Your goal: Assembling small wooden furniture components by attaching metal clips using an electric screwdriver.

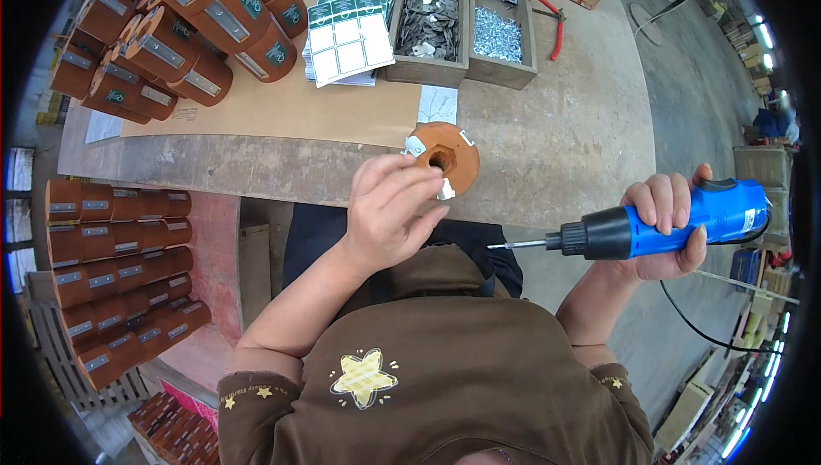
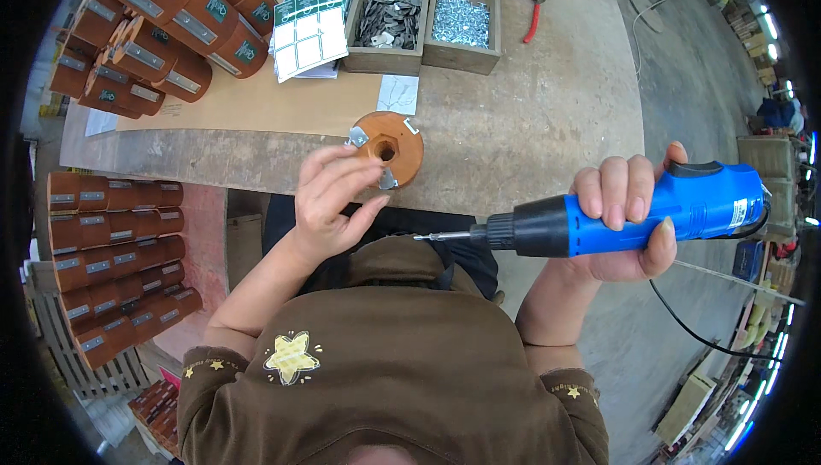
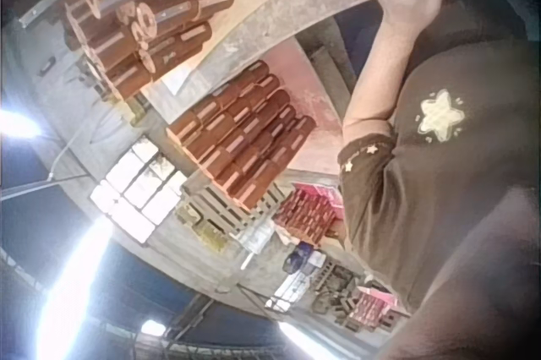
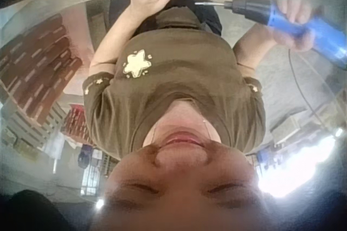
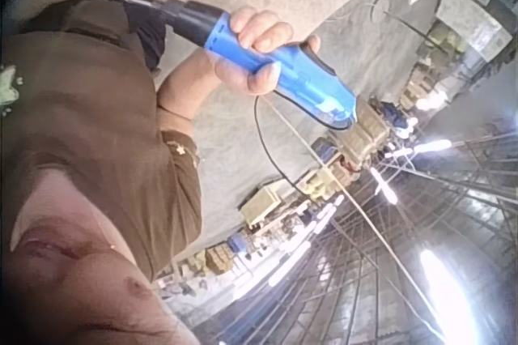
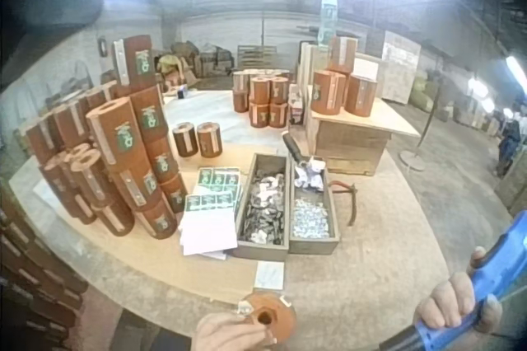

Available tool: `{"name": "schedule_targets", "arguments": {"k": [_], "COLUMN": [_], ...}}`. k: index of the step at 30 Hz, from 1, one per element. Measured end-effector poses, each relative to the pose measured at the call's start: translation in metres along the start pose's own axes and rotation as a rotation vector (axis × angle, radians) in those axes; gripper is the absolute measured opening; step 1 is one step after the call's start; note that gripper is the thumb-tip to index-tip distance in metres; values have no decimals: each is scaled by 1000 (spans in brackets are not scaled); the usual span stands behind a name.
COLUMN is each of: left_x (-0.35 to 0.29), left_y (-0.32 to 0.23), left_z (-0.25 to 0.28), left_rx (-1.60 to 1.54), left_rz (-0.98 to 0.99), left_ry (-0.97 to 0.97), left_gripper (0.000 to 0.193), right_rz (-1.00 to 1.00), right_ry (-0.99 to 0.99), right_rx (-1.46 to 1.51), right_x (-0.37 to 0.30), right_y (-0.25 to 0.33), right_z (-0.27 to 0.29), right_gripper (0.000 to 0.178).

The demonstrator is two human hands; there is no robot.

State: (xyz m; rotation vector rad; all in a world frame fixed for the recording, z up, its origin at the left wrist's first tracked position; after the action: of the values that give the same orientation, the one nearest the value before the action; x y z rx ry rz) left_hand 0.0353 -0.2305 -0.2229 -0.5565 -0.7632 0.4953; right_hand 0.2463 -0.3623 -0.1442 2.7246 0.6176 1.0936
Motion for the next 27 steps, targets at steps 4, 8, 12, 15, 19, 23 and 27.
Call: {"name": "schedule_targets", "arguments": {"k": [4, 8, 12, 15, 19, 23, 27], "left_x": [4, 0, -2, -3, -3, -5, -4], "left_y": [2, 8, 7, 6, 6, 7, 7], "left_z": [0, -6, -7, -8, -9, -10, -11], "left_rx": [-26, 4, -20, -42, -60, -79, -88], "left_rz": [165, 141, 166, 177, 192, 200, 198], "left_ry": [-79, -28, -24, -31, -36, -41, -58], "left_gripper": [30, 31, 29, 29, 29, 28, 27], "right_rz": [-14, -9, -24, -42, -65, -74, -68], "right_ry": [42, 111, 208, 241, 276, 301, 321], "right_rx": [-179, -291, -354, -375, -421, -466, -489], "right_x": [0, 3, 8, 9, 10, 9, 10], "right_y": [-12, -30, -45, -52, -59, -65, -69], "right_z": [-8, -23, -32, -39, -43, -48, -50], "right_gripper": [57, 60, 62, 63, 63, 65, 64]}}
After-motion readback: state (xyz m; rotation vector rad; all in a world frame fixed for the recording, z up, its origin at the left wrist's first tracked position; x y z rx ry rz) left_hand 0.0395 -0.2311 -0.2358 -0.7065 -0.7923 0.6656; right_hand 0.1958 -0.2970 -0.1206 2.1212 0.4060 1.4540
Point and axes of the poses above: each hand's wrist, its own x-axis towards the middle knuckle, its own z-axis out of the back of the hand, y = z × x, the point moved 2 cm from there along x, towards the middle knuckle, and after that the axes turned 14 degrees about z, right-handed, at the moved point
